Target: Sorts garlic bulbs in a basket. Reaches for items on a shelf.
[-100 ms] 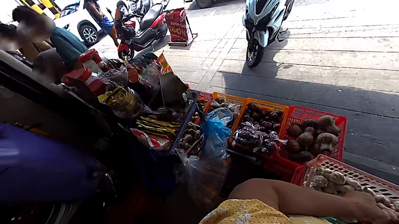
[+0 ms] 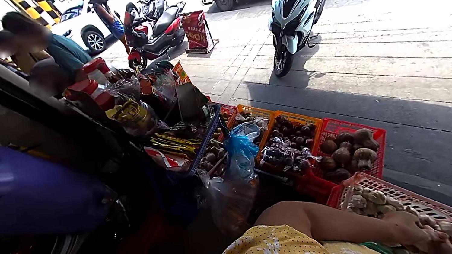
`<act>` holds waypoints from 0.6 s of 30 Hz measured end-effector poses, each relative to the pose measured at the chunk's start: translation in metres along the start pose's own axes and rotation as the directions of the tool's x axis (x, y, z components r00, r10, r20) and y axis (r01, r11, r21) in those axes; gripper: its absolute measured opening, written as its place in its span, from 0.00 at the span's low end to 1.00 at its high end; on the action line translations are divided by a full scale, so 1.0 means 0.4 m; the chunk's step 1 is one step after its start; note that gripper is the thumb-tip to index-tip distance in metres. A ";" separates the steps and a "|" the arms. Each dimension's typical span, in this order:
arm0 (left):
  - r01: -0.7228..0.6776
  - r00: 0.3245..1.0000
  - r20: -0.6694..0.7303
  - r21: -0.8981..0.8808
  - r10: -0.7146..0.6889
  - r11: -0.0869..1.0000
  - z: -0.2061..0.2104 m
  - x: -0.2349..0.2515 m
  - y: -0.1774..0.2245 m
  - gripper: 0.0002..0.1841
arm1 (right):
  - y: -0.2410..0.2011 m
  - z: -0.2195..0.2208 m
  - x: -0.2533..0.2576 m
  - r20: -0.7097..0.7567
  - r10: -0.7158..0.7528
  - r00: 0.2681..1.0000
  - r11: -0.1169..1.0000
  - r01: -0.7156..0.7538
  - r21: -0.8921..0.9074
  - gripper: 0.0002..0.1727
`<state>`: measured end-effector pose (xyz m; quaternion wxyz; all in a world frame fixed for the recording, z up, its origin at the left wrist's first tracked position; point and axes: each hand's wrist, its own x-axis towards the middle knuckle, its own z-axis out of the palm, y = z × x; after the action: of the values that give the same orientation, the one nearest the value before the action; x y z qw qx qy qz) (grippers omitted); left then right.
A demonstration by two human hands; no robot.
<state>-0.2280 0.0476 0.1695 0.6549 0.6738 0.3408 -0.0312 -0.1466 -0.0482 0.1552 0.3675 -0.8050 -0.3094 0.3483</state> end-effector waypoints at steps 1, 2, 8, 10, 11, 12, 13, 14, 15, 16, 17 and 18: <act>-0.015 1.000 -0.010 0.015 0.015 1.000 0.001 0.000 -0.005 0.22 | 0.064 0.003 0.032 -0.012 -0.034 0.999 0.997 0.035 0.074 0.25; -0.030 0.999 -0.017 0.034 0.030 0.999 0.004 0.001 -0.009 0.22 | 0.089 0.005 0.046 -0.025 -0.026 0.999 0.995 0.028 0.098 0.27; -0.032 0.998 -0.059 -0.020 0.031 0.999 0.014 -0.002 -0.019 0.18 | 0.128 0.017 0.067 -0.146 -0.024 0.989 1.000 0.023 -0.009 0.26; 0.018 0.998 -0.056 -0.077 -0.022 0.997 0.015 -0.006 -0.017 0.18 | 0.100 0.019 0.050 -0.223 0.009 0.975 0.999 -0.017 -0.034 0.27; 0.025 0.998 -0.052 -0.097 -0.031 0.995 0.016 -0.004 -0.018 0.19 | 0.089 0.019 0.043 -0.242 0.012 0.970 0.999 -0.024 -0.046 0.27; 0.032 0.998 -0.042 -0.130 -0.037 0.991 0.017 -0.003 -0.022 0.20 | 0.086 0.019 0.038 -0.243 -0.009 0.970 0.999 -0.001 -0.040 0.27; 0.038 0.999 -0.026 -0.173 -0.043 0.984 0.017 -0.002 -0.024 0.22 | 0.088 0.023 0.037 -0.241 -0.053 0.969 0.999 0.053 -0.003 0.26; 0.045 0.999 -0.008 -0.216 -0.048 0.975 0.014 -0.004 -0.024 0.22 | 0.095 0.027 0.039 -0.235 -0.077 0.969 0.993 0.095 0.066 0.24; 0.046 0.999 0.008 -0.257 -0.045 0.965 0.009 -0.008 -0.023 0.22 | 0.099 0.032 0.039 -0.221 -0.082 0.972 0.981 0.117 0.152 0.23; 0.046 0.999 0.023 -0.299 -0.041 0.953 0.005 -0.013 -0.022 0.21 | 0.098 0.036 0.035 -0.202 -0.061 0.978 0.965 0.109 0.240 0.22; 0.049 0.999 0.034 -0.334 -0.040 0.941 0.001 -0.018 -0.019 0.21 | 0.096 0.036 0.030 -0.170 -0.014 0.985 0.943 0.069 0.325 0.23; 0.050 0.999 0.037 -0.364 -0.040 0.930 -0.002 -0.022 -0.016 0.21 | 0.092 0.032 0.023 -0.117 0.042 0.992 0.920 0.007 0.391 0.24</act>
<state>-0.2382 0.0443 0.1683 0.7725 0.5321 0.3466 0.0078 -0.1427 -0.0563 0.1162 0.5359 -0.7381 -0.2032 0.3559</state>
